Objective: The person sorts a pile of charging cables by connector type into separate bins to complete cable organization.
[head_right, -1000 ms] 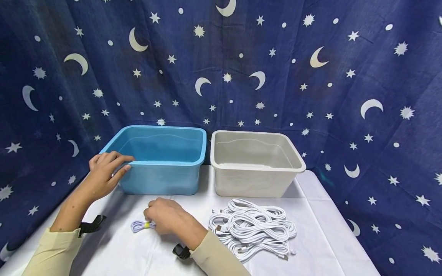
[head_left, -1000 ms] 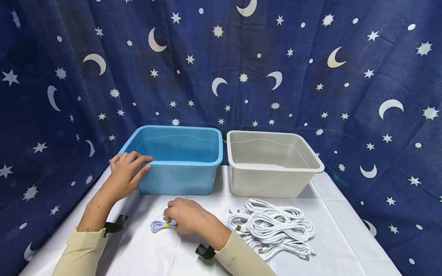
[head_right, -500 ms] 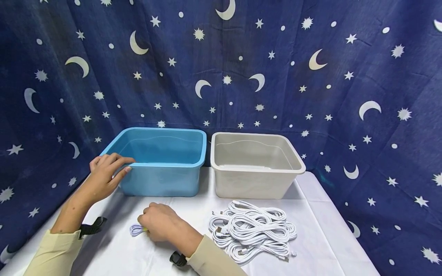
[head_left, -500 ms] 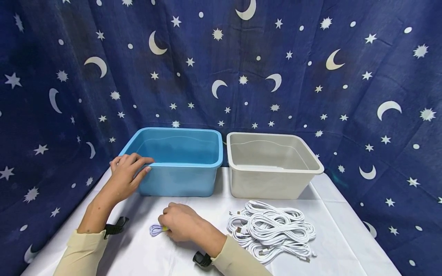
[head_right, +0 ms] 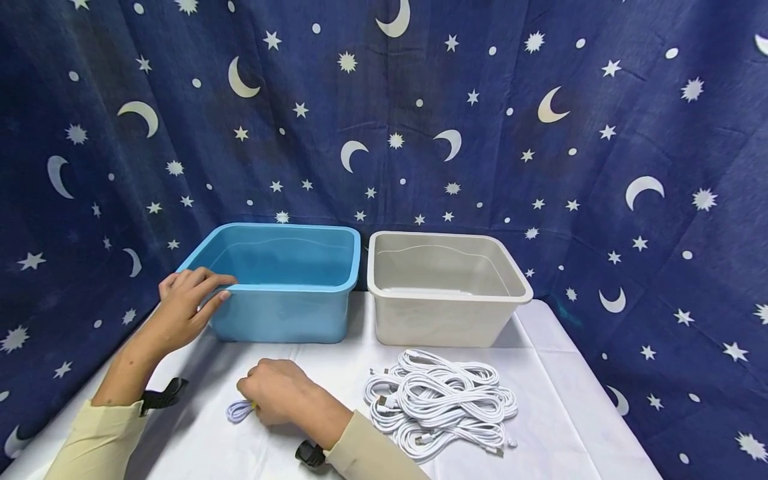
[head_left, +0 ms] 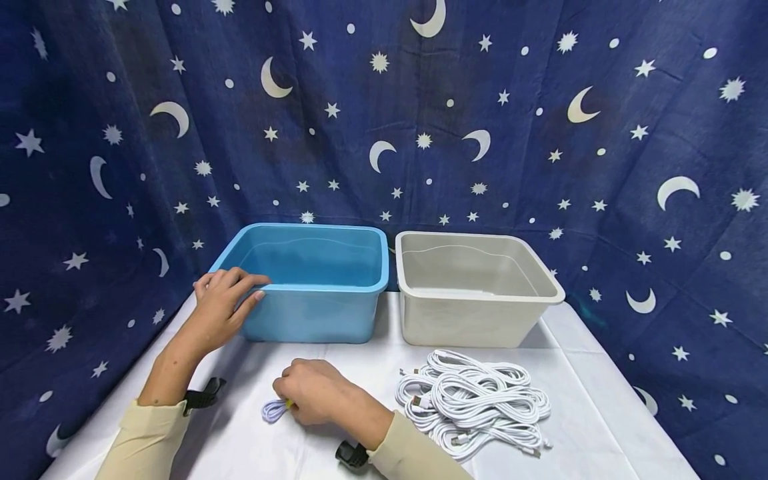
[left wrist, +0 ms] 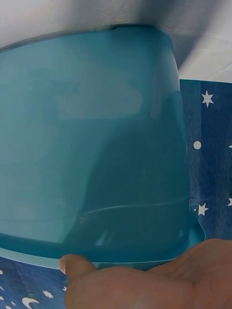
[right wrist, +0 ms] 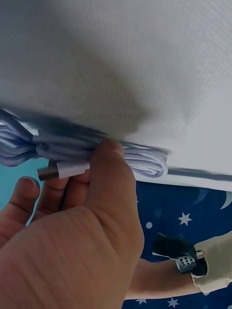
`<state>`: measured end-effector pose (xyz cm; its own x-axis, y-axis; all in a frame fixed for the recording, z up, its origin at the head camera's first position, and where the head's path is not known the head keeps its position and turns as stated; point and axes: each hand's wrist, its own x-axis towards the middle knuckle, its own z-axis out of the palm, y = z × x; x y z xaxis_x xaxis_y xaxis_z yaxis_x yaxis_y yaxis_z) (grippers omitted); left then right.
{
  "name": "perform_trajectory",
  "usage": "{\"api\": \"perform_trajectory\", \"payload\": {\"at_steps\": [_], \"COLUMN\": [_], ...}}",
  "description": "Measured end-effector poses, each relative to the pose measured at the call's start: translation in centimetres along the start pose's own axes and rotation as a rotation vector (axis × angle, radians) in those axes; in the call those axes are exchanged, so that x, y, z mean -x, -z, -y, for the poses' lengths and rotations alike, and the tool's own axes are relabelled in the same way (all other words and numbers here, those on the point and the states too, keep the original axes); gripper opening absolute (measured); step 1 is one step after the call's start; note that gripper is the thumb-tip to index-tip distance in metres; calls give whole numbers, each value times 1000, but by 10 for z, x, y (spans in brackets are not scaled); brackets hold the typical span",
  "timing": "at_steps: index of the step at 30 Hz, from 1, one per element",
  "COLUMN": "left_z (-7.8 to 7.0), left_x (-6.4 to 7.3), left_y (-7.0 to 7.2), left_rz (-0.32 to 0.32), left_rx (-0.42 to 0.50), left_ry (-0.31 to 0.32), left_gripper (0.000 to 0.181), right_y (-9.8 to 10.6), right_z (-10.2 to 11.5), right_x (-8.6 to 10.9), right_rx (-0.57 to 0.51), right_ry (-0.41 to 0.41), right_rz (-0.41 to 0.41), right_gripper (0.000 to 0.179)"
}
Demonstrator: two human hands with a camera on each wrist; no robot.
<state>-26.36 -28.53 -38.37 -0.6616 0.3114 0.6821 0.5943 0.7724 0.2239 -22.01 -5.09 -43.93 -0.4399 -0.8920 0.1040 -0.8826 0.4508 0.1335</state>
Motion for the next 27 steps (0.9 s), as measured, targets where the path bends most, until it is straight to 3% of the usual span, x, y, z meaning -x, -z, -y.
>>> {"api": "perform_trajectory", "payload": {"at_steps": [17,27], "left_z": [-3,0], "left_x": [0,0], "left_y": [1,-1], "left_rz": [-15,-18], "left_rx": [-4,-3], "left_ry": [-15,-23], "left_gripper": [22,21], "right_y": [26,39], "right_z": [-14,-21], "right_x": [9,14], "right_rx": [-21,-5], "right_ry": [-12,-8], "right_rz": [-140,-267], "right_gripper": [24,21]}}
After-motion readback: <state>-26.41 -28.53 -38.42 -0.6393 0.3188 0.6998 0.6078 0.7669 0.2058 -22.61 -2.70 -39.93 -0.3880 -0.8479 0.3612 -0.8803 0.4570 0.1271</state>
